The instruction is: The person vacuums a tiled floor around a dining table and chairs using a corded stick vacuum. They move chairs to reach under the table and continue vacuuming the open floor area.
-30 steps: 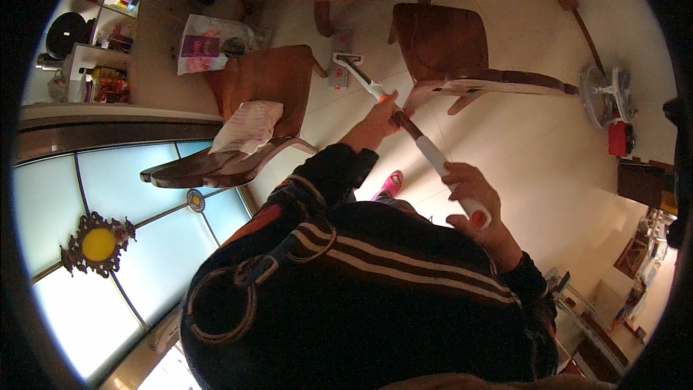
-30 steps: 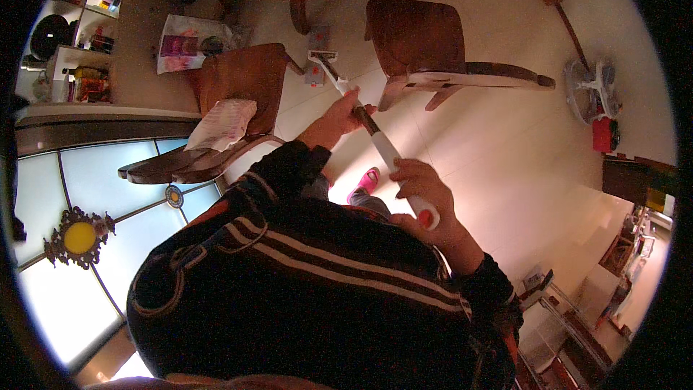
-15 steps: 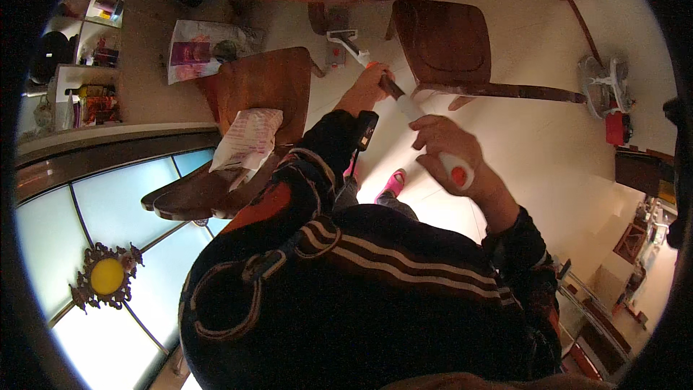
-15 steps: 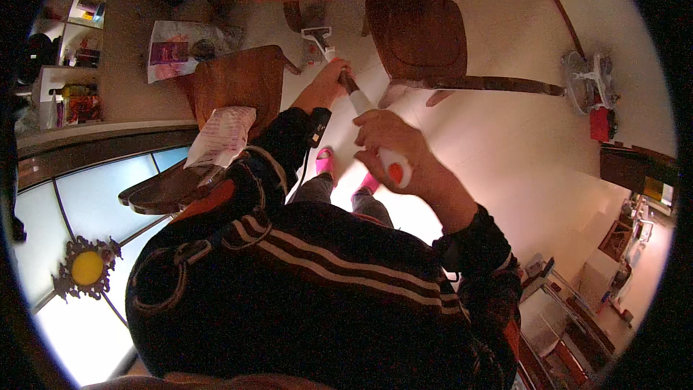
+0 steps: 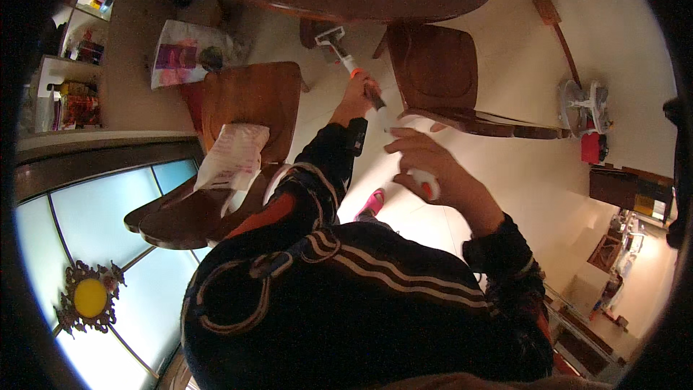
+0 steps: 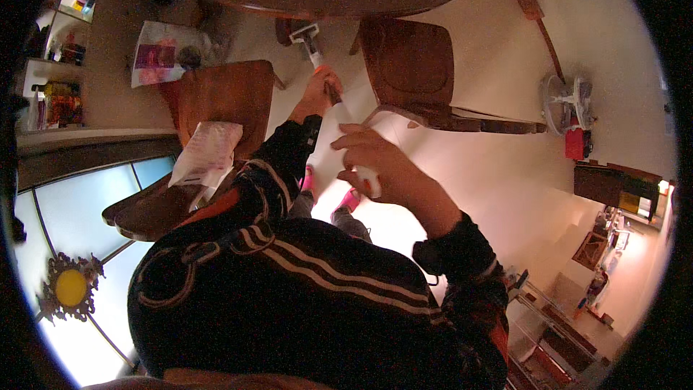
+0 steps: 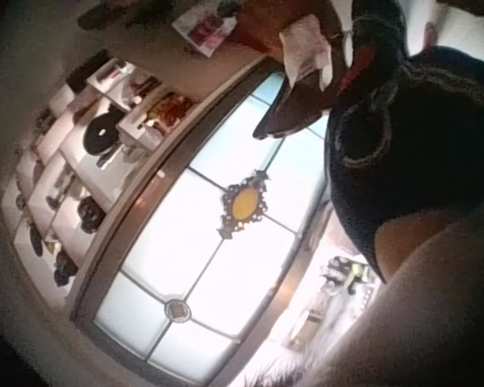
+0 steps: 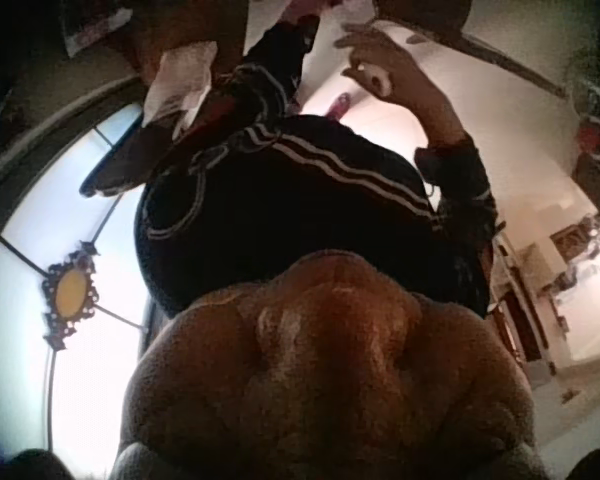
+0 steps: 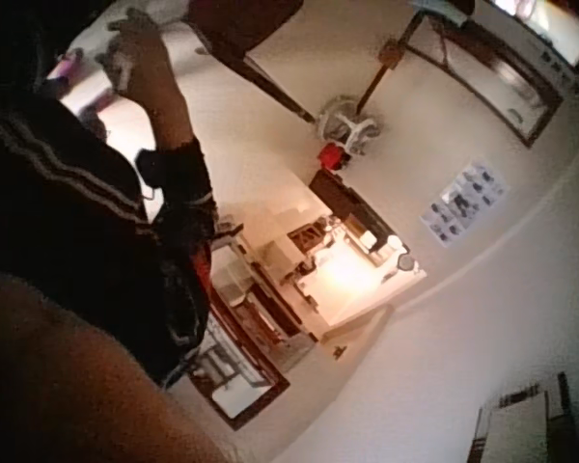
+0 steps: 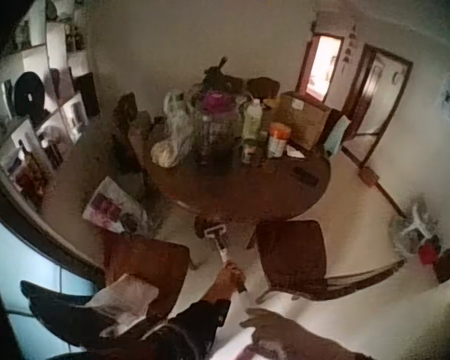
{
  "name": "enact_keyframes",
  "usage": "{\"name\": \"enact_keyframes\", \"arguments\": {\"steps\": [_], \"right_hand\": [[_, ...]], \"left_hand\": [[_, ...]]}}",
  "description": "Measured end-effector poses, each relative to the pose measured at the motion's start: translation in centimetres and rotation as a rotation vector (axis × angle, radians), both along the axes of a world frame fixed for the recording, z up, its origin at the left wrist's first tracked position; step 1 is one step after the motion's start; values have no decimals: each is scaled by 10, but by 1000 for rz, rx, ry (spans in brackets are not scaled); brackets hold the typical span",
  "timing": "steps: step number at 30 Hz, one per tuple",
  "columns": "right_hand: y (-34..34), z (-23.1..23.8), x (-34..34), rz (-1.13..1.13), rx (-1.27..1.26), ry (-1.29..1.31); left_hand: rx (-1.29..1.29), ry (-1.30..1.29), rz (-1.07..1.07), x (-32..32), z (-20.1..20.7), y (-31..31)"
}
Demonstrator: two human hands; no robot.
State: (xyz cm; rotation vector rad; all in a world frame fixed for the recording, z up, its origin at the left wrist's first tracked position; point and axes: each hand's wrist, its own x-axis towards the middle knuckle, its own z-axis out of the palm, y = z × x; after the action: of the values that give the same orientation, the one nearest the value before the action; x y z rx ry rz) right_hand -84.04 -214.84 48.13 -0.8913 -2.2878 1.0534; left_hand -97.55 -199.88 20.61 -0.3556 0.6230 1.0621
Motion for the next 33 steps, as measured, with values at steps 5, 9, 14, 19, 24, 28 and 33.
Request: {"name": "enact_keyframes", "arguments": {"steps": [5, 9, 14, 19, 24, 28, 33], "right_hand": [[3, 16, 35, -2, -111, -105], [26, -32, 19, 24, -32, -43], [23, -77, 18, -81, -20, 71], [-28, -58, 46, -212, -51, 43], [-74, 11, 81, -283, -84, -7], [-109, 77, 103, -337, -92, 33], [-158, 148, 108, -566, -165, 40]], "left_hand": [[-73, -85, 46, 31, -13, -7], [171, 73, -5, 8, -40, 23], [79, 159, -119, 5, -74, 50], [28, 384, -251, 36, -70, 10], [63, 306, -461, 72, -33, -61], [25, 258, -582, 105, 2, -126], [-21, 121, -871, 126, 63, -197]]}}
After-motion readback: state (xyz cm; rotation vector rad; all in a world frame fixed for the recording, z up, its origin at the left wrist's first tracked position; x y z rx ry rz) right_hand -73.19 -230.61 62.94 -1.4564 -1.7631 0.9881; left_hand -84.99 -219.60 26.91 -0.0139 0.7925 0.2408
